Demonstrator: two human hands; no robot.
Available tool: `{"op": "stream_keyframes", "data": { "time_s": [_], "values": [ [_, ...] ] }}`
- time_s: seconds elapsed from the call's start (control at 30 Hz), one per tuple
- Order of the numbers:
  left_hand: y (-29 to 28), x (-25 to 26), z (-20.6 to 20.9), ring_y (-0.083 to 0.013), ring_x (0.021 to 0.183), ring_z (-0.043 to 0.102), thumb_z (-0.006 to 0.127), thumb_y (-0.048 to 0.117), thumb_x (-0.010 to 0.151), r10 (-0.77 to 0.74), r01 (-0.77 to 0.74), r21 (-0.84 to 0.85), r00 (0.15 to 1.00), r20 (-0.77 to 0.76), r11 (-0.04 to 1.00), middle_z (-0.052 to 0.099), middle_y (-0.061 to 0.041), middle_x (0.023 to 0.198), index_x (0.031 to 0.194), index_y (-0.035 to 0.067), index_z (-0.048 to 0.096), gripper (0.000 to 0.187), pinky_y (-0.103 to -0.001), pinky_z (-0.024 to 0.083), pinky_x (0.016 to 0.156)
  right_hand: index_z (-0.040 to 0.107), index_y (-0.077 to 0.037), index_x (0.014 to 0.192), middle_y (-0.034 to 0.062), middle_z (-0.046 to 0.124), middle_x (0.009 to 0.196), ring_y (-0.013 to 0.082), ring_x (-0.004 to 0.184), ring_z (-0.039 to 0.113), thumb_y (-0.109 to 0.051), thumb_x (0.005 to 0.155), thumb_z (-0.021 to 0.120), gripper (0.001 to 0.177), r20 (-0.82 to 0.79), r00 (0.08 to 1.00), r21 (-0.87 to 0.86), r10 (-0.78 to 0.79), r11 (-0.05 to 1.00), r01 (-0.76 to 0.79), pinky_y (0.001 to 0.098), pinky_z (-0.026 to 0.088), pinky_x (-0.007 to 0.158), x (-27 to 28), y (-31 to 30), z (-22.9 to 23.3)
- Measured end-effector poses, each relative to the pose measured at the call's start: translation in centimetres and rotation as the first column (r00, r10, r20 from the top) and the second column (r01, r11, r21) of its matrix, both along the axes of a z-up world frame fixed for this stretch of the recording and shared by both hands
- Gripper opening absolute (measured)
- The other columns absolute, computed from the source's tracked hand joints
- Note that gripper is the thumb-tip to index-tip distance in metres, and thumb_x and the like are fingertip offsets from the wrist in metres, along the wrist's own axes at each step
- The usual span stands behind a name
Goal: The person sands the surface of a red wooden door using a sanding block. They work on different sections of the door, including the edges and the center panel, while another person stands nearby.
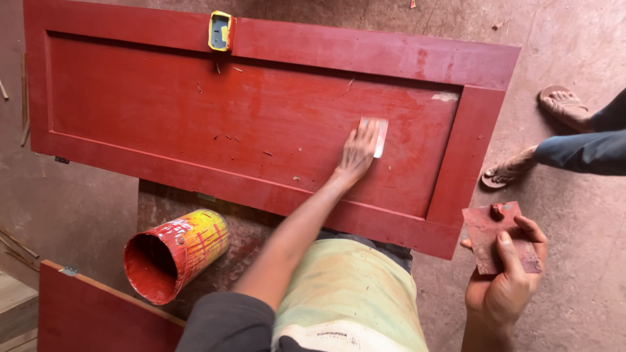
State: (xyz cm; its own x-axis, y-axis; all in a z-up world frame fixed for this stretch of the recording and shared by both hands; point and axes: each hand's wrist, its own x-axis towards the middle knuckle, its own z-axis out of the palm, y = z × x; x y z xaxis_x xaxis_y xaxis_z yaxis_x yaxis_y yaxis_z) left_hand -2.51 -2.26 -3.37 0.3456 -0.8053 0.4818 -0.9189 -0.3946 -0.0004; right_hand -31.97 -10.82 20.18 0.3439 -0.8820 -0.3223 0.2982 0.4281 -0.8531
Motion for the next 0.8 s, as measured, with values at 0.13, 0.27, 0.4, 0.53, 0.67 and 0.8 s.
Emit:
{"op": "stream_keyframes", "data": {
  "time_s": [0.13, 0.27, 0.4, 0.53, 0.67, 0.8],
  "values": [
    [3.3, 1.3, 1.2, -0.0248, 0.101, 0.063, 0.056, 0.006, 0.090, 0.048, 0.053, 0.255, 0.925, -0.377, 0.966, 0.068, -0.011, 0.107, 0.110, 0.006, 0.068, 0.024, -0.040, 0.051, 0.076, 0.053, -0.006, 0.142, 0.0136, 0.058, 0.136, 0.0289, 0.120, 0.065, 0.004, 0.109, 0.050, 0.034, 0.000, 1.000, 0.013, -0.013, 1.000, 0.013, 0.0447, 0.062, 0.083, -0.1, -0.1, 0.2],
    [0.3, 4.8, 1.4, -0.0235, 0.094, 0.064, 0.053, 0.004, 0.087, 0.377, -0.287, 0.265, 0.828, -0.415, 0.921, 0.071, -0.009, 0.094, 0.100, 0.012, 0.073, 0.024, -0.038, 0.052, 0.071, 0.053, -0.005, 0.141, 0.0154, 0.059, 0.138, 0.0299, 0.121, 0.065, 0.005, 0.108, 0.050, 0.034, 0.004, 1.000, 0.023, -0.022, 1.000, 0.022, 0.0456, 0.064, 0.087, 0.0, 0.0, 0.0],
    [-4.7, -0.3, 2.3, -0.0283, 0.092, 0.063, 0.060, 0.007, 0.084, 0.190, -0.131, 0.180, 0.910, -0.367, 0.975, 0.071, -0.010, 0.090, 0.093, 0.015, 0.074, 0.018, -0.040, 0.055, 0.072, 0.052, -0.005, 0.141, 0.0180, 0.059, 0.141, 0.0317, 0.125, 0.066, 0.005, 0.104, 0.049, 0.039, 0.020, 1.000, -0.004, 0.016, 1.000, -0.016, 0.0444, 0.064, 0.083, 1.0, -0.2, -0.3],
    [-4.9, -5.0, 7.4, -0.0284, 0.104, 0.065, 0.056, 0.003, 0.090, -0.142, 0.133, -0.063, 0.744, -0.653, 0.989, 0.074, -0.009, 0.112, 0.117, 0.010, 0.072, 0.033, -0.041, 0.057, 0.085, 0.047, -0.005, 0.149, 0.0174, 0.059, 0.142, 0.0286, 0.120, 0.067, 0.002, 0.103, 0.050, 0.047, 0.072, 0.997, -0.012, 0.014, 1.000, -0.013, 0.0413, 0.065, 0.080, 2.1, -0.6, -3.1],
    [-3.8, -6.5, 11.5, -0.0194, 0.125, 0.063, 0.055, 0.010, 0.109, -0.468, 0.402, -0.239, 0.780, -0.416, 0.884, 0.071, -0.005, 0.131, 0.133, 0.016, 0.072, 0.030, -0.038, 0.057, 0.106, 0.056, 0.010, 0.137, 0.0204, 0.067, 0.124, 0.0294, 0.104, 0.071, -0.004, 0.108, 0.052, 0.032, -0.066, 0.997, 0.011, 0.042, 0.999, -0.041, 0.0431, 0.067, 0.077, 1.9, -1.3, -7.6],
    [-3.3, -8.6, 13.4, -0.0203, 0.129, 0.063, 0.059, 0.017, 0.107, -0.605, 0.574, -0.200, 0.715, -0.350, 0.794, 0.070, -0.003, 0.135, 0.135, 0.018, 0.069, 0.029, -0.039, 0.055, 0.113, 0.058, 0.008, 0.136, 0.0151, 0.068, 0.119, 0.0219, 0.101, 0.071, -0.006, 0.108, 0.050, 0.032, -0.124, 0.988, -0.053, 0.092, 0.994, -0.099, 0.0373, 0.065, 0.078, 2.1, -0.9, -9.0]
  ]
}}
